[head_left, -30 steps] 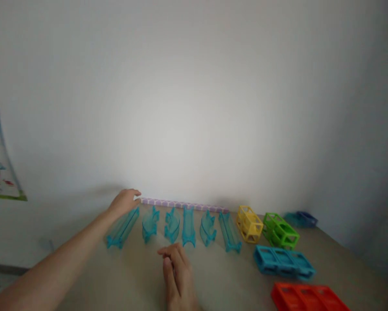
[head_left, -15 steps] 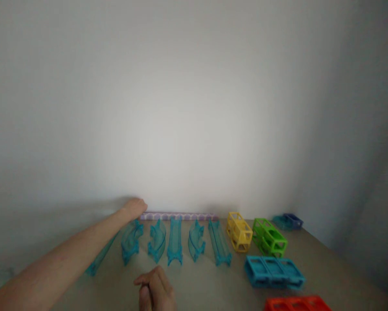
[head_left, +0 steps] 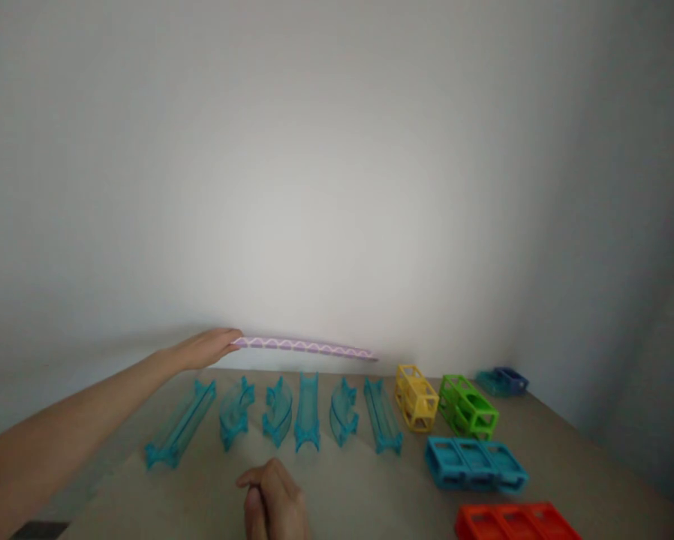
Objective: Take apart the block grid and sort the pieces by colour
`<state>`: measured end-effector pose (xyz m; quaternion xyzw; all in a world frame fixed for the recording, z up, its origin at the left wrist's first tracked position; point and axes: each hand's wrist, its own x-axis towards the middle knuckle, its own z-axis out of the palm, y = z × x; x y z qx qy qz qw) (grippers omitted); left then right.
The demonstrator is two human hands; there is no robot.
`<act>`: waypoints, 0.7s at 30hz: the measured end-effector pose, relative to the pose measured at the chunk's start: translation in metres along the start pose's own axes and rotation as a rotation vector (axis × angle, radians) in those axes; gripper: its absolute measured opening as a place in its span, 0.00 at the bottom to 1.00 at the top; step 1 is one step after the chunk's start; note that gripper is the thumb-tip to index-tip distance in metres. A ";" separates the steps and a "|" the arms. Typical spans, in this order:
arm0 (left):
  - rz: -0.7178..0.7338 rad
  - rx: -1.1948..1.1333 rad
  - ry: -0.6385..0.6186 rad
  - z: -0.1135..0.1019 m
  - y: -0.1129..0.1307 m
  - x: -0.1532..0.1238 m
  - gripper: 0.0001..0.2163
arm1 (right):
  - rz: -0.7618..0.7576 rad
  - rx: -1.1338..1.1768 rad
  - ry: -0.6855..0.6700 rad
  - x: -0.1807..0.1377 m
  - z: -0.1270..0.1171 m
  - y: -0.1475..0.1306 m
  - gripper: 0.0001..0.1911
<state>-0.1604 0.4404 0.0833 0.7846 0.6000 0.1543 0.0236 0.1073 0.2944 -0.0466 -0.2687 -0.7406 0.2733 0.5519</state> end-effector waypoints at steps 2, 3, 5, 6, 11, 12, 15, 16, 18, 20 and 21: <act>0.001 -0.010 0.030 -0.014 0.002 -0.017 0.15 | 0.016 -0.006 -0.002 -0.001 -0.002 -0.004 0.17; -0.001 -0.012 0.048 -0.019 0.005 -0.027 0.15 | 0.020 -0.006 -0.005 -0.001 -0.004 -0.005 0.17; -0.016 -0.041 0.093 -0.025 0.019 -0.049 0.16 | 0.031 0.001 -0.019 -0.001 -0.007 -0.009 0.16; -0.026 -0.068 0.120 -0.025 0.030 -0.061 0.16 | 0.037 0.006 -0.035 0.000 -0.009 -0.010 0.16; -0.033 -0.826 0.211 0.012 0.115 -0.099 0.14 | 0.080 0.034 -0.098 0.003 -0.020 -0.015 0.14; -0.003 -1.003 0.199 0.024 0.132 -0.100 0.14 | 0.089 0.049 -0.083 0.002 -0.022 -0.015 0.14; 0.048 -1.498 0.270 0.061 0.172 -0.094 0.12 | 0.113 0.114 -0.016 0.000 -0.028 -0.013 0.13; 0.045 -1.610 0.314 0.071 0.180 -0.091 0.11 | 0.126 0.126 -0.001 0.000 -0.031 -0.011 0.13; 0.057 -1.745 0.368 0.087 0.190 -0.086 0.10 | 0.168 0.102 0.043 0.001 -0.035 -0.007 0.14; 0.042 -1.815 0.402 0.095 0.193 -0.085 0.10 | 0.207 0.031 0.102 0.004 -0.039 -0.003 0.17; 0.024 -1.834 0.413 0.097 0.193 -0.086 0.10 | 0.215 -0.005 0.121 0.005 -0.040 -0.001 0.17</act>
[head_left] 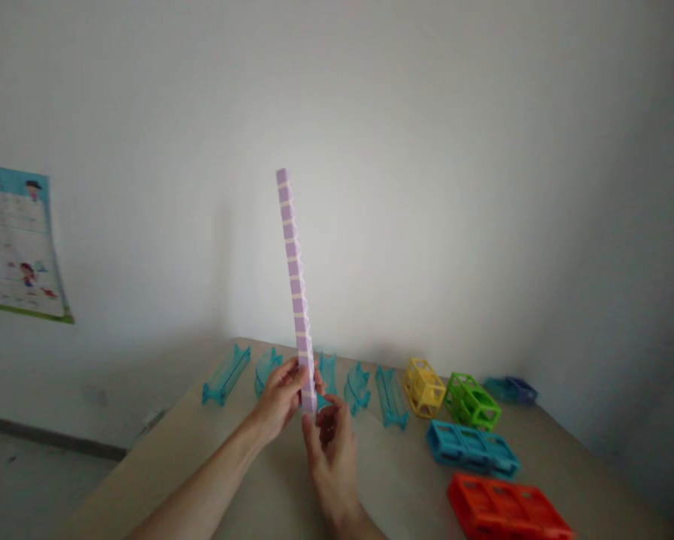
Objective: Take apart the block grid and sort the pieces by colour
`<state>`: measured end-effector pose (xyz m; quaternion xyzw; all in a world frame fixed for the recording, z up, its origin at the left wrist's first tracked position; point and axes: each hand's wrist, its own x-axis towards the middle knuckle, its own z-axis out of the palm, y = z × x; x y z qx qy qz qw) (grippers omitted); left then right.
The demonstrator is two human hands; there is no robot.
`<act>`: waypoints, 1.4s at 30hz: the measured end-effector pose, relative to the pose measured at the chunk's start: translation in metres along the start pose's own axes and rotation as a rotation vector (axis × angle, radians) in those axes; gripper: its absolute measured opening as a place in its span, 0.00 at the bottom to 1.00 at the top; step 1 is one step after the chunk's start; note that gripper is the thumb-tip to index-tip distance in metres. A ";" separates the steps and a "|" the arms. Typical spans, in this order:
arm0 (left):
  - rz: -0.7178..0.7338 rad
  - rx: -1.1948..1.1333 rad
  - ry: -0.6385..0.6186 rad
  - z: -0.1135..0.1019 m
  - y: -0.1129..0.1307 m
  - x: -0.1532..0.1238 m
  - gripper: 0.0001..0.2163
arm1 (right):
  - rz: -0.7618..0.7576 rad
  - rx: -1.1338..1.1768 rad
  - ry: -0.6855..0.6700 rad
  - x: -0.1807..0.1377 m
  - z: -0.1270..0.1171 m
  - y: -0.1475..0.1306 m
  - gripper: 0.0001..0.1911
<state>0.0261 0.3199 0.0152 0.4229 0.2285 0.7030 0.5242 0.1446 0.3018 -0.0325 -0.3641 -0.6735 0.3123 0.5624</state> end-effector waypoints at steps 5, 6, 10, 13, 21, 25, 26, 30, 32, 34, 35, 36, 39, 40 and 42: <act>0.013 0.078 0.153 -0.005 0.001 -0.010 0.13 | -0.075 -0.039 -0.097 0.004 -0.002 -0.004 0.12; 0.026 0.111 0.178 -0.006 0.001 -0.011 0.14 | -0.081 -0.026 -0.105 0.004 -0.003 -0.006 0.11; 0.115 0.281 0.211 -0.005 0.002 -0.018 0.13 | -0.090 0.001 -0.037 0.006 -0.011 -0.013 0.14; 0.181 0.482 0.191 -0.003 0.000 -0.023 0.10 | -0.153 -0.002 -0.037 0.013 -0.019 -0.016 0.17; 0.177 0.608 -0.125 0.006 -0.022 -0.041 0.22 | -0.067 0.199 -0.078 0.018 -0.024 -0.011 0.16; -0.105 0.283 -0.255 -0.005 -0.016 -0.038 0.27 | 0.028 0.511 -0.102 0.025 -0.031 -0.011 0.18; -0.185 0.261 -0.328 -0.009 -0.014 -0.037 0.21 | 0.026 0.550 -0.107 0.028 -0.035 -0.012 0.19; -0.419 0.264 -0.569 -0.016 -0.014 -0.036 0.13 | -0.012 0.513 -0.151 0.036 -0.048 -0.015 0.21; -0.434 0.213 -0.556 -0.014 -0.019 -0.038 0.12 | -0.013 0.496 -0.206 0.035 -0.050 -0.015 0.22; -0.411 0.138 -0.491 -0.011 -0.024 -0.040 0.12 | 0.003 0.494 -0.250 0.033 -0.049 -0.015 0.23; -0.399 0.106 -0.458 -0.009 -0.026 -0.041 0.13 | 0.014 0.493 -0.260 0.031 -0.047 -0.015 0.23; -0.394 0.079 -0.433 -0.008 -0.026 -0.041 0.13 | 0.027 0.492 -0.262 0.030 -0.046 -0.015 0.23; -0.429 0.020 -0.444 -0.006 -0.025 -0.043 0.13 | 0.114 0.501 -0.283 0.027 -0.042 -0.016 0.23; -0.452 0.004 -0.461 -0.005 -0.023 -0.044 0.13 | 0.141 0.503 -0.290 0.026 -0.042 -0.017 0.24; -0.490 -0.030 -0.482 -0.003 -0.019 -0.045 0.11 | 0.150 0.494 -0.288 0.026 -0.041 -0.016 0.24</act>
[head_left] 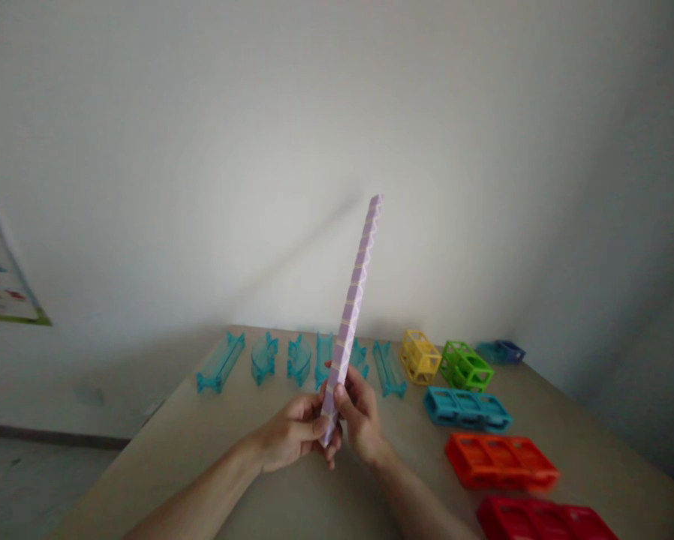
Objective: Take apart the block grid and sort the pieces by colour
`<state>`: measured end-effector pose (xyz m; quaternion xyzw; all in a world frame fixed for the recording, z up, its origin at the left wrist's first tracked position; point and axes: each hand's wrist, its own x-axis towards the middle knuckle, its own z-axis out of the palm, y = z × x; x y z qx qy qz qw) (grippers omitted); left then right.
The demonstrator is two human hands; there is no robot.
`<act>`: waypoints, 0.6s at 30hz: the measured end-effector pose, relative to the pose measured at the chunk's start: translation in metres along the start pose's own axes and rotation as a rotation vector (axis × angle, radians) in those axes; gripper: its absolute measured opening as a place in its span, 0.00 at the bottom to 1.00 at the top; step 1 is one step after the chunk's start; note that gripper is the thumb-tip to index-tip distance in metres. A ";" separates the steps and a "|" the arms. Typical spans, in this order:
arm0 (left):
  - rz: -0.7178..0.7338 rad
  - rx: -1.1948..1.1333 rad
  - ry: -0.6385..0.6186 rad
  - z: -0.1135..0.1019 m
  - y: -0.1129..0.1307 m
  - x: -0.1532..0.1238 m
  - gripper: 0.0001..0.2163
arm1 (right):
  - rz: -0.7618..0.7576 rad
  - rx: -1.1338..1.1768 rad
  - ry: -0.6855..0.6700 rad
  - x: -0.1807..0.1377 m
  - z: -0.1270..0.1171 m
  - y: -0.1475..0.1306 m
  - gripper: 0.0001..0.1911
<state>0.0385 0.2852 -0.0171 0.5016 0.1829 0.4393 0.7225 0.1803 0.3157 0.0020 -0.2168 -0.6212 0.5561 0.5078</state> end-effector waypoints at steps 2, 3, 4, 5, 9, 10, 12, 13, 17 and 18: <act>-0.015 -0.018 0.011 0.002 0.003 -0.001 0.11 | -0.041 -0.028 0.017 0.001 -0.001 0.002 0.24; -0.024 -0.011 0.026 0.002 0.004 0.000 0.12 | -0.057 -0.045 0.028 0.002 -0.003 0.004 0.24; -0.028 0.007 0.052 0.002 0.005 0.001 0.12 | -0.070 -0.062 0.047 0.003 -0.004 0.005 0.23; -0.028 0.036 0.084 0.002 0.006 0.002 0.13 | -0.084 -0.079 0.077 0.004 -0.005 0.008 0.23; 0.014 0.272 0.227 0.004 0.004 0.008 0.14 | -0.162 -0.159 0.180 0.007 -0.009 0.015 0.19; 0.036 0.357 0.265 0.007 0.003 0.008 0.15 | -0.176 -0.173 0.195 0.008 -0.009 0.017 0.18; 0.087 0.540 0.357 0.013 -0.001 0.009 0.14 | -0.191 -0.196 0.220 0.008 -0.010 0.019 0.17; 0.112 0.635 0.411 0.016 -0.002 0.009 0.14 | -0.196 -0.204 0.231 0.008 -0.009 0.020 0.17; 0.130 0.992 0.579 0.023 -0.005 0.007 0.10 | -0.188 -0.220 0.242 0.007 -0.007 0.023 0.17; 0.115 1.034 0.597 0.023 -0.005 0.007 0.10 | -0.187 -0.220 0.240 0.006 -0.006 0.023 0.17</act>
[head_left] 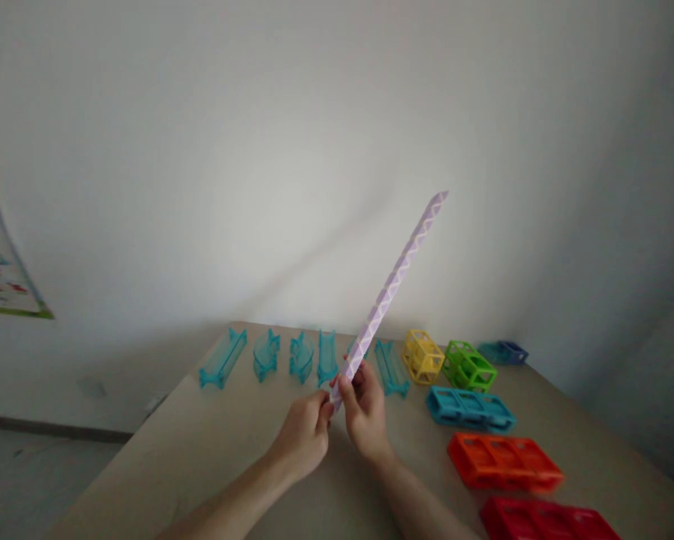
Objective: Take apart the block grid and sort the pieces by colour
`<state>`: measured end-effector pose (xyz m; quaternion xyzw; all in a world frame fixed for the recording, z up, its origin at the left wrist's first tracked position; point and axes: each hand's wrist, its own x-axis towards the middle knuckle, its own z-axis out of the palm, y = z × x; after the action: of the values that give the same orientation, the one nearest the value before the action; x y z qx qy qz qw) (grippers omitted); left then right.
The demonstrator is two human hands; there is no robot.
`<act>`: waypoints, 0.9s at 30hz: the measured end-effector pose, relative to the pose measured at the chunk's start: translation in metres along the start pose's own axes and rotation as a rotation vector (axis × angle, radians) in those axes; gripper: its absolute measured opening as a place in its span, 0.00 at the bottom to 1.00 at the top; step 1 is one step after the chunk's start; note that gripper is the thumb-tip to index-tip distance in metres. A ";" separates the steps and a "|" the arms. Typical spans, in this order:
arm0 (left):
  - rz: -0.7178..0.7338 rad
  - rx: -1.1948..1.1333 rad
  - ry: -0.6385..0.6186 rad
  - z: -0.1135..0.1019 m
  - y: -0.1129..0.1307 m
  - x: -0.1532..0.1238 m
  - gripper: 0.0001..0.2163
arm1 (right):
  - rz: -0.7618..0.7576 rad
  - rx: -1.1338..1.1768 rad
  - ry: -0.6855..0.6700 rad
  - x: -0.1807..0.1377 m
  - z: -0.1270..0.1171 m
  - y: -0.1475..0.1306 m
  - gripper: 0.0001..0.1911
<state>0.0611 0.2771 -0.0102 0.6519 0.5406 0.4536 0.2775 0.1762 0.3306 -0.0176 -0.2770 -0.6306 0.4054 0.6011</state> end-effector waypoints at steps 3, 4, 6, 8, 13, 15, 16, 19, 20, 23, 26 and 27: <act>-0.041 0.016 0.005 -0.001 0.000 0.001 0.10 | 0.010 0.025 -0.011 0.000 0.001 0.000 0.17; -0.049 0.014 0.016 -0.001 0.001 0.001 0.10 | 0.013 0.038 -0.012 0.000 0.001 0.000 0.18; -0.062 0.019 0.054 0.001 0.002 0.000 0.09 | 0.015 0.061 -0.008 0.001 0.002 0.000 0.19; -0.063 0.012 0.089 0.004 0.003 -0.001 0.08 | 0.012 0.068 0.004 0.001 0.003 -0.001 0.18; -0.006 -0.070 0.161 0.006 0.002 -0.003 0.07 | 0.009 0.076 0.009 0.001 0.007 -0.005 0.16; -0.002 -0.096 0.144 0.004 0.001 -0.003 0.08 | 0.006 0.087 0.004 0.001 0.006 -0.006 0.16; -0.008 -0.114 0.118 0.003 0.001 -0.002 0.10 | 0.004 0.091 0.002 0.002 0.005 -0.007 0.16; -0.048 -0.188 0.026 0.003 -0.002 0.000 0.13 | 0.001 0.091 -0.003 0.003 0.003 -0.008 0.15; -0.071 -0.216 0.012 0.004 -0.004 0.000 0.14 | 0.000 0.087 -0.004 0.003 0.003 -0.007 0.15; -0.166 -0.332 0.027 0.008 -0.007 0.002 0.18 | -0.024 0.045 -0.021 0.001 0.003 -0.005 0.16; -0.289 -0.585 -0.015 0.006 -0.004 0.003 0.21 | -0.054 -0.002 -0.053 -0.002 0.002 -0.005 0.17; -0.344 -0.692 -0.059 0.003 -0.001 0.004 0.21 | -0.055 -0.010 -0.066 -0.002 0.001 -0.006 0.17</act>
<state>0.0634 0.2817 -0.0114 0.4323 0.4488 0.5370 0.5686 0.1762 0.3253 -0.0139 -0.2489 -0.6596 0.3945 0.5893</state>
